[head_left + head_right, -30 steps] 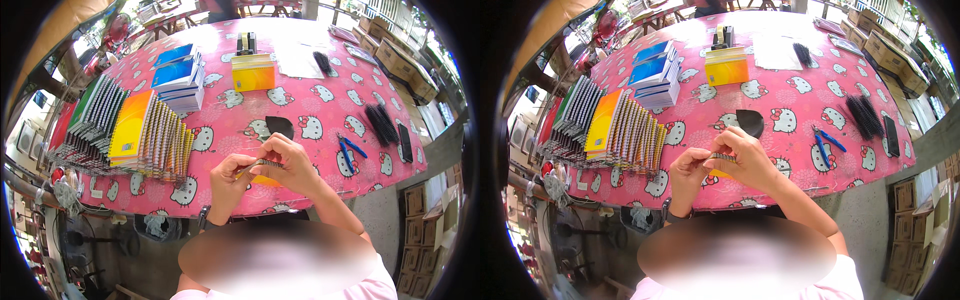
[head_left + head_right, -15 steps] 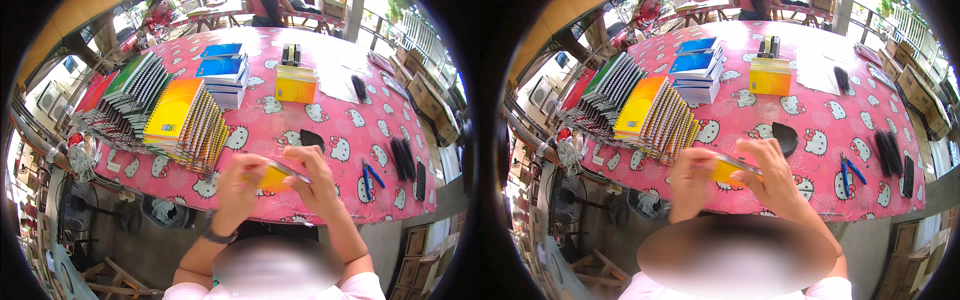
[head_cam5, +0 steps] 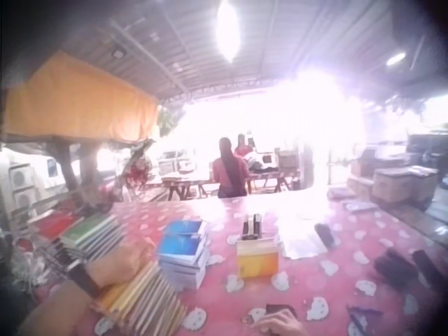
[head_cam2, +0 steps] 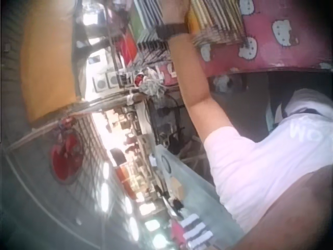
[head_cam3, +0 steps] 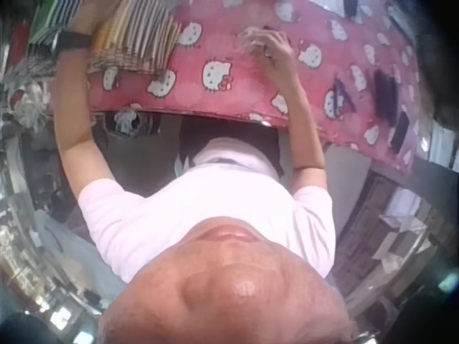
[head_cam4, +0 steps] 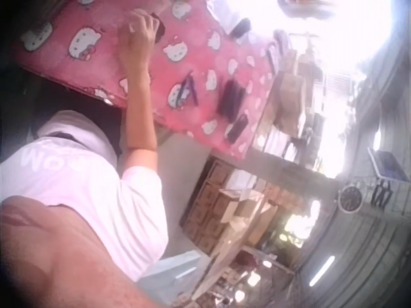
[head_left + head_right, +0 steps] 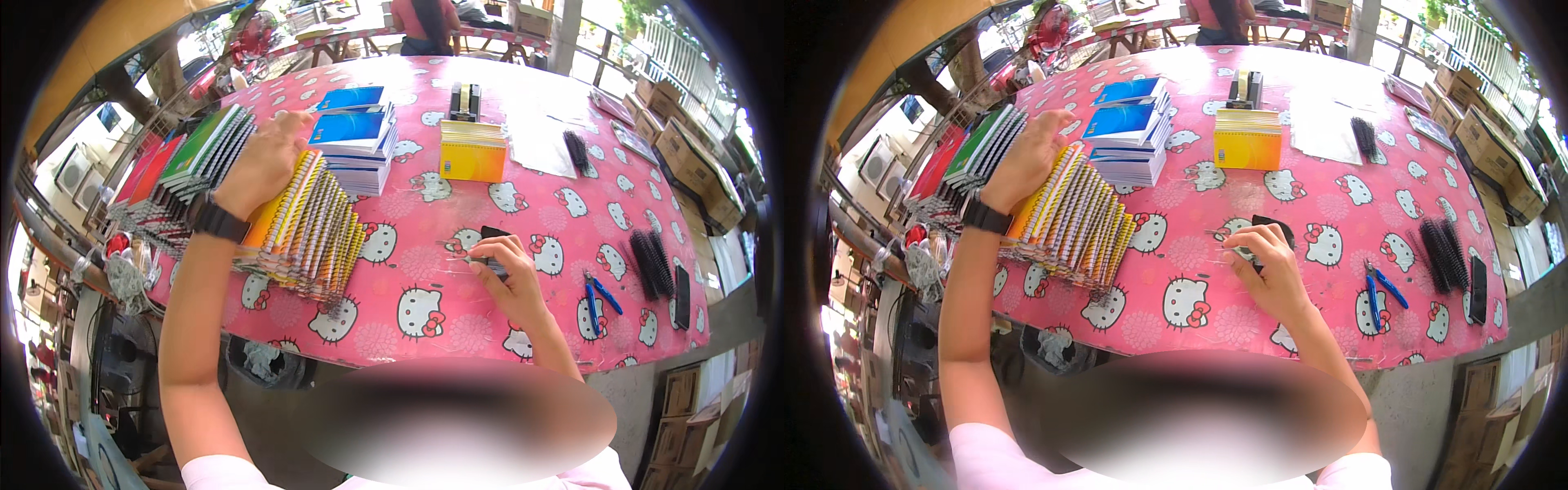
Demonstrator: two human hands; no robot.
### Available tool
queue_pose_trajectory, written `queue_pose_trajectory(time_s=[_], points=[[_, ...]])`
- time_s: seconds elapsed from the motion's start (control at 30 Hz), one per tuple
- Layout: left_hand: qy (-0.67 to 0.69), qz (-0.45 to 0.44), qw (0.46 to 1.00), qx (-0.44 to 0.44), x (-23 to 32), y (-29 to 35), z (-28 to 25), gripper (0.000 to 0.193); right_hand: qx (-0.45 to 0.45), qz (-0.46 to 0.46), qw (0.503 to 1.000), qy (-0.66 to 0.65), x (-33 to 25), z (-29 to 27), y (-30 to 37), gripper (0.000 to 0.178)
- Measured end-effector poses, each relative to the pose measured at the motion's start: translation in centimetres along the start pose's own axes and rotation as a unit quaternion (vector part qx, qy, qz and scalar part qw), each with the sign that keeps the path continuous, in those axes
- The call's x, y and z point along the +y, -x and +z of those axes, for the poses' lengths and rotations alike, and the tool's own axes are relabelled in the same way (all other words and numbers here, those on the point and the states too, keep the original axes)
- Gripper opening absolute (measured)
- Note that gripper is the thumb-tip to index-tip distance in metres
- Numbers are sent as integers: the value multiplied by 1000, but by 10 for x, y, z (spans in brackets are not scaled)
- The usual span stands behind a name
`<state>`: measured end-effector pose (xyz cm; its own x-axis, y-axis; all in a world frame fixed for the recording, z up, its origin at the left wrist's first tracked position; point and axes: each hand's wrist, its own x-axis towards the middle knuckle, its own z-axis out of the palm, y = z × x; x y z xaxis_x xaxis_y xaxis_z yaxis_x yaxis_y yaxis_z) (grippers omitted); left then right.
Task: The person inserts a black plastic spiral coil through the pre-punched holes of a yellow notebook cover and paper stack, threading it by hand and then using a black tool to crimp the ends, before stacking the completed notebook.
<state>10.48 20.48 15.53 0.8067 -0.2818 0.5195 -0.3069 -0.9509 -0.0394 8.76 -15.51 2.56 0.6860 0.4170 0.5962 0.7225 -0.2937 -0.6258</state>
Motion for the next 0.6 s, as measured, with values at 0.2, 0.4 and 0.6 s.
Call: queue_pose_trajectory(time_s=[0.2, 0.4, 0.6], points=[[59, -24, 980, 189, 54, 11, -39, 26, 6, 0, 995, 95, 79, -3, -48, 9], [147, -7, 942, 300, 137, 80, -79, 19, 100, -29, 940, 325, 165, 26, -129, 31], [236, -42, 931, 277, 161, 117, -50, 16, 74, -4, 920, 385, 181, 33, -160, 27]])
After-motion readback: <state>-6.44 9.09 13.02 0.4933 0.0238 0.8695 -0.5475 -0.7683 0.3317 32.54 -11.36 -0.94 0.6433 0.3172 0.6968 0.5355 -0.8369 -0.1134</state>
